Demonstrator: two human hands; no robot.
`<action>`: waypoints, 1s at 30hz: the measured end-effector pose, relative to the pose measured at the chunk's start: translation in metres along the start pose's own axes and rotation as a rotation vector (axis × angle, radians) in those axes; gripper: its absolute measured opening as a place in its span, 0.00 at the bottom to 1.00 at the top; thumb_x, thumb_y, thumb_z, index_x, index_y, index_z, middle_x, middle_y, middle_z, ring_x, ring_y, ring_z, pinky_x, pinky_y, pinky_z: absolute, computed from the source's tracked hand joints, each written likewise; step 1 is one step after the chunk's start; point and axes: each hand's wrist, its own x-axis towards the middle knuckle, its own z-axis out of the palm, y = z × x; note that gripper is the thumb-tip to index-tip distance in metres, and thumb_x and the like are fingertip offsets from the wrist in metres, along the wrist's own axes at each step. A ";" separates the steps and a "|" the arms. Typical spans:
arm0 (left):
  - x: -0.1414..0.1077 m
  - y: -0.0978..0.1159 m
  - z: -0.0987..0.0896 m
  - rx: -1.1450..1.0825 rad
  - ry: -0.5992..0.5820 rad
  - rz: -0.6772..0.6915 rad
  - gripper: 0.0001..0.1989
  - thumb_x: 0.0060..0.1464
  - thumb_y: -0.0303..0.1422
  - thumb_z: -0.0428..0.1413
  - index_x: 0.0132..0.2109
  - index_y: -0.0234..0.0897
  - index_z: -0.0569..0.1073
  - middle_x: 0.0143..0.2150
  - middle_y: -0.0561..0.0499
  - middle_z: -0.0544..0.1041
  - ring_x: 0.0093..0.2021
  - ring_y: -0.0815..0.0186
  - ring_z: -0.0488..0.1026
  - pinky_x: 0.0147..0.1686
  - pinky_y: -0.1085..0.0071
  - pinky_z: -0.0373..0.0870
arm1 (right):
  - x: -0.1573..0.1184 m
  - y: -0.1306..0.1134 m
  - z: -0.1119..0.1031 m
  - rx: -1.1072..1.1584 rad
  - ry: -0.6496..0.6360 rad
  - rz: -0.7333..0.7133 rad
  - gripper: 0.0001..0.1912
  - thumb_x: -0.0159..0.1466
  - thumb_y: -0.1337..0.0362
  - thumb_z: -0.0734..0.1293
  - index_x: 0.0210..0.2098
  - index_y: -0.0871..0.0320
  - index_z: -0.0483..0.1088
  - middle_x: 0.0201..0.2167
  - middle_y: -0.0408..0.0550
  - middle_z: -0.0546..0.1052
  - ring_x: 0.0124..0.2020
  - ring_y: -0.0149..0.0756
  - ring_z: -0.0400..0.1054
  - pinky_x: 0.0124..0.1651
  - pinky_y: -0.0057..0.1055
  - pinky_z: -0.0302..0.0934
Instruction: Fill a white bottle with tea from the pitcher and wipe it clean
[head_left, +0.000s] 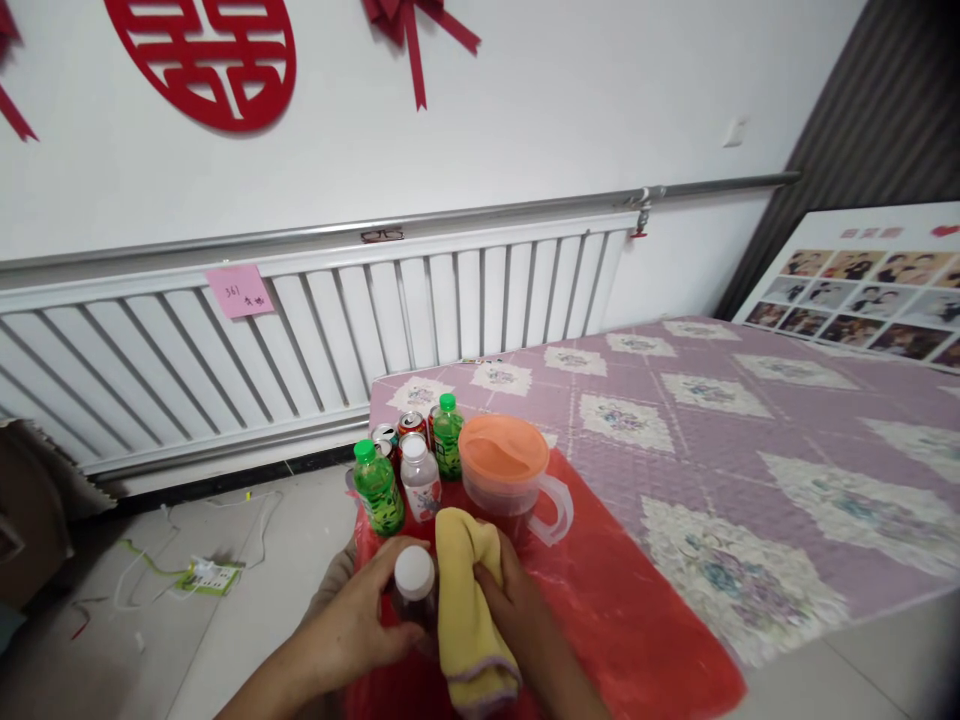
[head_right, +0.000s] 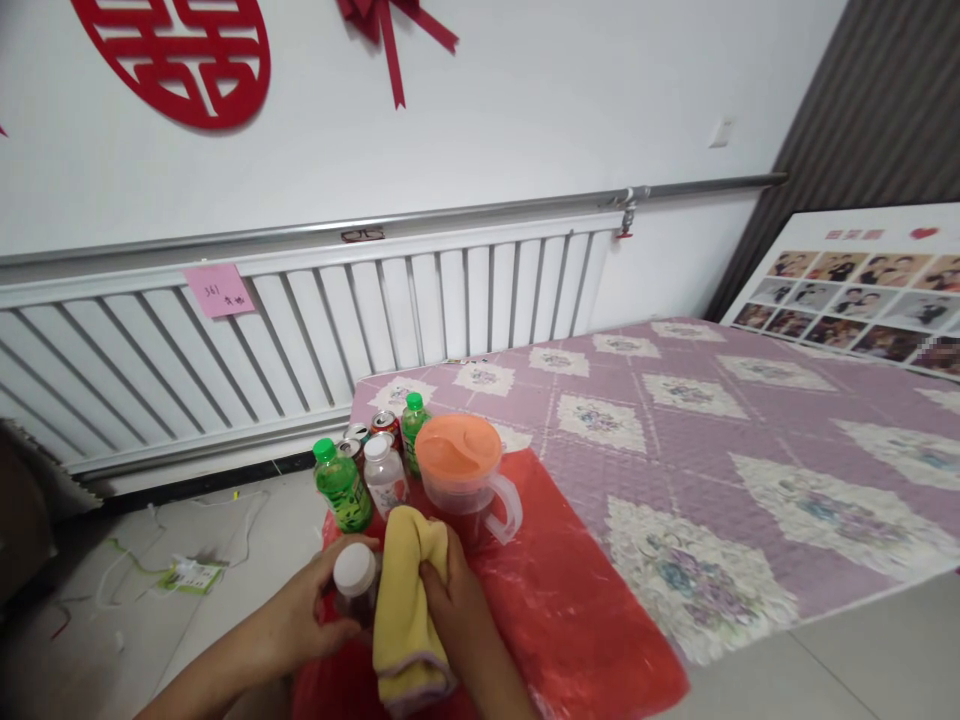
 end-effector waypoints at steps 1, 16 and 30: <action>0.000 -0.003 0.001 0.005 0.005 -0.008 0.37 0.40 0.18 0.59 0.59 0.42 0.65 0.59 0.49 0.70 0.60 0.56 0.65 0.61 0.62 0.61 | 0.000 0.001 -0.001 -0.042 -0.012 -0.005 0.26 0.63 0.60 0.60 0.60 0.56 0.62 0.58 0.53 0.73 0.59 0.44 0.68 0.62 0.41 0.59; 0.001 -0.007 0.004 0.009 0.055 0.003 0.33 0.43 0.21 0.57 0.59 0.39 0.63 0.55 0.47 0.74 0.54 0.57 0.71 0.56 0.60 0.67 | -0.025 -0.013 -0.001 0.295 -0.014 0.031 0.36 0.57 0.55 0.66 0.63 0.51 0.55 0.60 0.53 0.72 0.54 0.48 0.72 0.50 0.44 0.70; 0.000 -0.019 0.007 0.013 0.156 -0.029 0.38 0.43 0.24 0.59 0.63 0.41 0.59 0.62 0.45 0.69 0.62 0.52 0.66 0.63 0.55 0.60 | -0.016 -0.002 -0.012 -0.109 0.051 0.031 0.32 0.52 0.68 0.66 0.57 0.55 0.63 0.56 0.53 0.74 0.56 0.47 0.69 0.60 0.46 0.61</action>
